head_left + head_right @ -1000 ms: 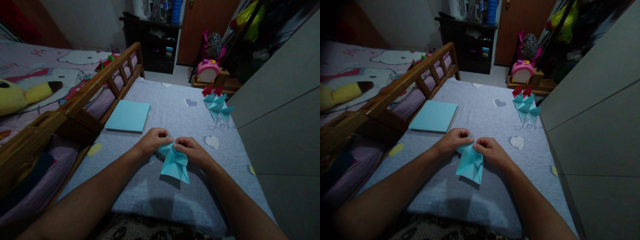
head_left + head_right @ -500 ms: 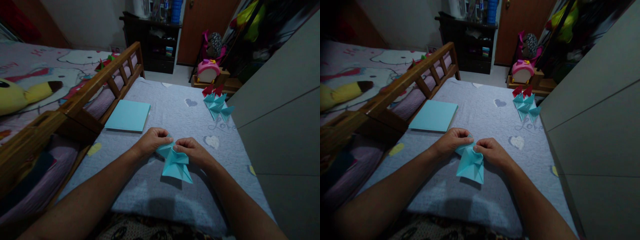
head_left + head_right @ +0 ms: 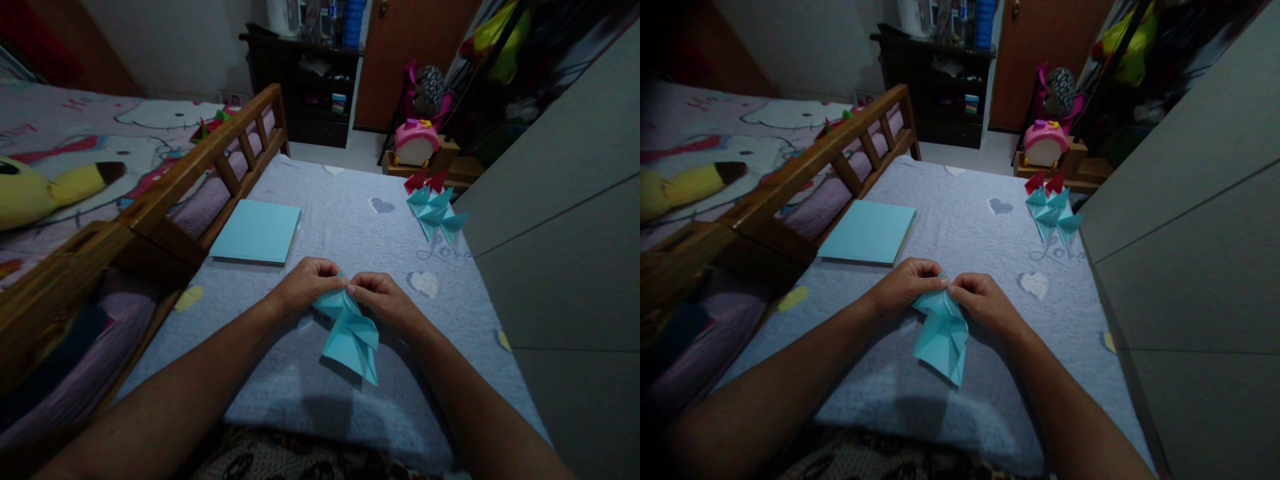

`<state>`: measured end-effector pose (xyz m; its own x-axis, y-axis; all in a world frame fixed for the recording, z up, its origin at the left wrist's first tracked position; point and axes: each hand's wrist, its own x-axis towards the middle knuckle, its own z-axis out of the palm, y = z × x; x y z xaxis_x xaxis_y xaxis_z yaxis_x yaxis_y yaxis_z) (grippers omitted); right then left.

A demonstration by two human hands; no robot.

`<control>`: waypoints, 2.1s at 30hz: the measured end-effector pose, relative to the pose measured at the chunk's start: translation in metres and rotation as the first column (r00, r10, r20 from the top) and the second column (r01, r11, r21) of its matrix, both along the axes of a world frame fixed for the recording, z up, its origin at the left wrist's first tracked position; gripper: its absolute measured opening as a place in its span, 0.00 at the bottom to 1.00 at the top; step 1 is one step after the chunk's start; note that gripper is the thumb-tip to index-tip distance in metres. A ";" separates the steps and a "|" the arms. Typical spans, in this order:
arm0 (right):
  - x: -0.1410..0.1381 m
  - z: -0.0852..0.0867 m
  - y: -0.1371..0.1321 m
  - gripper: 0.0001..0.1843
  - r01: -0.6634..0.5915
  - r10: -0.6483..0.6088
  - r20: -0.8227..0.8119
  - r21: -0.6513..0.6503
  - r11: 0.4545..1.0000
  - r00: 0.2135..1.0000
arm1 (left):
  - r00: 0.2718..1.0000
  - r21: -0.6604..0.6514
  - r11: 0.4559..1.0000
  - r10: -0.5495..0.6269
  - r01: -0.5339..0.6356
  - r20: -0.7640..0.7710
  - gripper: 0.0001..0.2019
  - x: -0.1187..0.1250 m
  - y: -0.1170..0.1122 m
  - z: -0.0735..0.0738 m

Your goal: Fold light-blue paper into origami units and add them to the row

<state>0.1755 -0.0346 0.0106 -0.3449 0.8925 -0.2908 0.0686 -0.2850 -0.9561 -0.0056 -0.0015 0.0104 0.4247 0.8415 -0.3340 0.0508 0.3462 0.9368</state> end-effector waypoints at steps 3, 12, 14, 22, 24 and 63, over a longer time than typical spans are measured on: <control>0.000 -0.001 0.000 0.21 -0.005 0.005 0.004 -0.004 1.000 1.000 | 1.000 0.016 1.000 0.005 -0.005 0.008 0.17 0.001 0.000 0.003; 0.001 -0.004 -0.001 0.19 -0.009 0.009 -0.001 -0.007 1.000 1.000 | 0.999 0.076 0.996 0.038 -0.037 -0.019 0.16 0.001 0.001 0.000; 0.000 -0.003 -0.001 0.18 -0.007 0.007 0.004 -0.016 1.000 1.000 | 0.999 0.102 0.994 0.047 -0.044 -0.027 0.15 0.001 0.001 0.001; 0.003 -0.003 0.000 0.17 -0.040 0.040 0.018 -0.032 0.999 0.999 | 0.995 0.140 0.987 0.085 -0.077 -0.053 0.15 0.003 -0.001 0.003; 0.004 -0.003 0.000 0.17 -0.057 0.058 0.011 -0.037 0.998 0.998 | 0.994 0.142 0.985 0.104 -0.097 -0.041 0.15 0.002 0.000 0.002; -0.001 -0.006 0.001 0.15 -0.013 0.014 0.025 -0.022 1.000 1.000 | 0.999 0.126 0.992 -0.004 0.010 -0.047 0.15 0.002 -0.001 0.000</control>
